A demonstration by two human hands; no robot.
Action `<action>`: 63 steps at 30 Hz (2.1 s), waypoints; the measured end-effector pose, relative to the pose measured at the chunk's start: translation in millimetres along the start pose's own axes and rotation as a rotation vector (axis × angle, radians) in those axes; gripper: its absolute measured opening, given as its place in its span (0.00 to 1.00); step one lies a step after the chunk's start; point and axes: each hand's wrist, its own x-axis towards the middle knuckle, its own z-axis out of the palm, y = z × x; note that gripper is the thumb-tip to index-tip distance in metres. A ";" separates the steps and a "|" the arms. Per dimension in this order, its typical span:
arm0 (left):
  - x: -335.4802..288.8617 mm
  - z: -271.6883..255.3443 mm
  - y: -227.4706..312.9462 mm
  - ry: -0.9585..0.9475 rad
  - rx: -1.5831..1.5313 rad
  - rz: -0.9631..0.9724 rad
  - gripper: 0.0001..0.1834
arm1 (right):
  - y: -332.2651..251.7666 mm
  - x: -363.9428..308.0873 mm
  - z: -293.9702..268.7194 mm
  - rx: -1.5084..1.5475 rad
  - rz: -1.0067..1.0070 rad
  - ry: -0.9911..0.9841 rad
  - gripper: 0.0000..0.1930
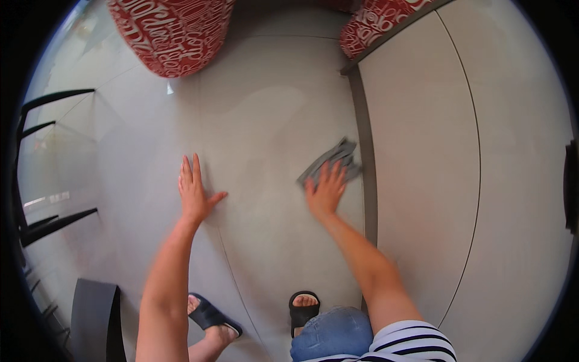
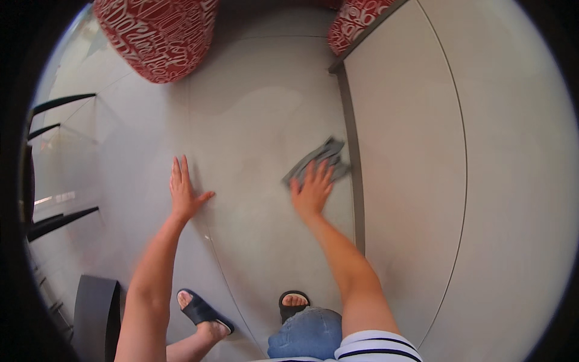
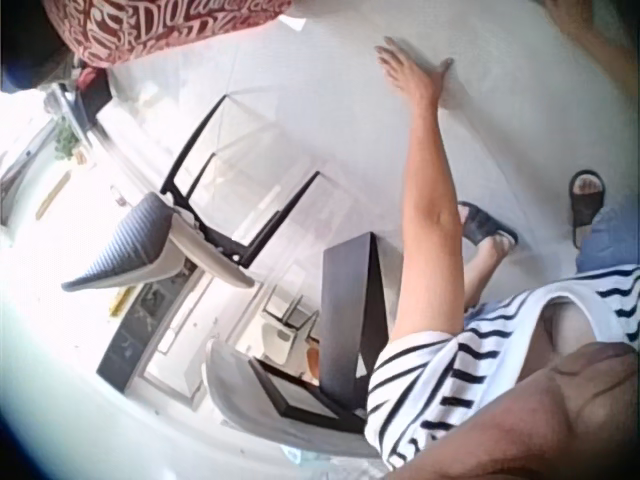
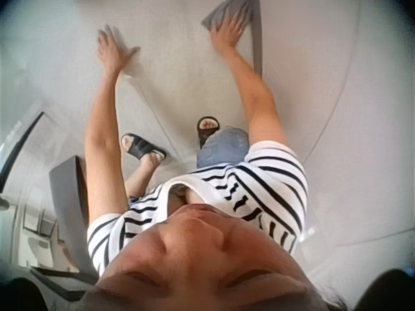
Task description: The person rinses a cloth in a bucket of water and then uses it to wipe the tiled floor by hand.
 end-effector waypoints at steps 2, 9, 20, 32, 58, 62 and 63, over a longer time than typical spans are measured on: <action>-53.6 -2.0 -12.9 0.017 0.030 -0.077 0.72 | -44.7 -60.3 -5.2 -0.062 -0.386 -0.312 0.37; -217.3 -45.9 -63.7 0.052 0.005 -0.377 0.64 | -128.1 -0.3 15.1 0.496 -1.421 -0.545 0.36; -281.4 -37.5 -111.0 -0.002 -0.104 -0.587 0.50 | -242.3 -8.8 4.9 0.271 -0.686 -0.124 0.38; -382.1 -6.6 -209.0 0.224 0.033 -1.043 0.48 | -275.1 -20.6 24.9 0.319 -1.103 -0.097 0.35; -525.0 -45.8 -284.4 0.174 -0.144 -0.922 0.55 | -469.6 -400.1 49.9 0.347 -1.835 -0.546 0.34; -545.6 -51.8 -293.9 0.225 -0.191 -0.876 0.48 | -449.3 -411.4 56.0 0.393 -2.262 -0.761 0.34; -542.6 -53.5 -289.6 0.243 -0.210 -0.869 0.48 | -449.7 -386.7 64.0 0.441 -2.310 -0.844 0.34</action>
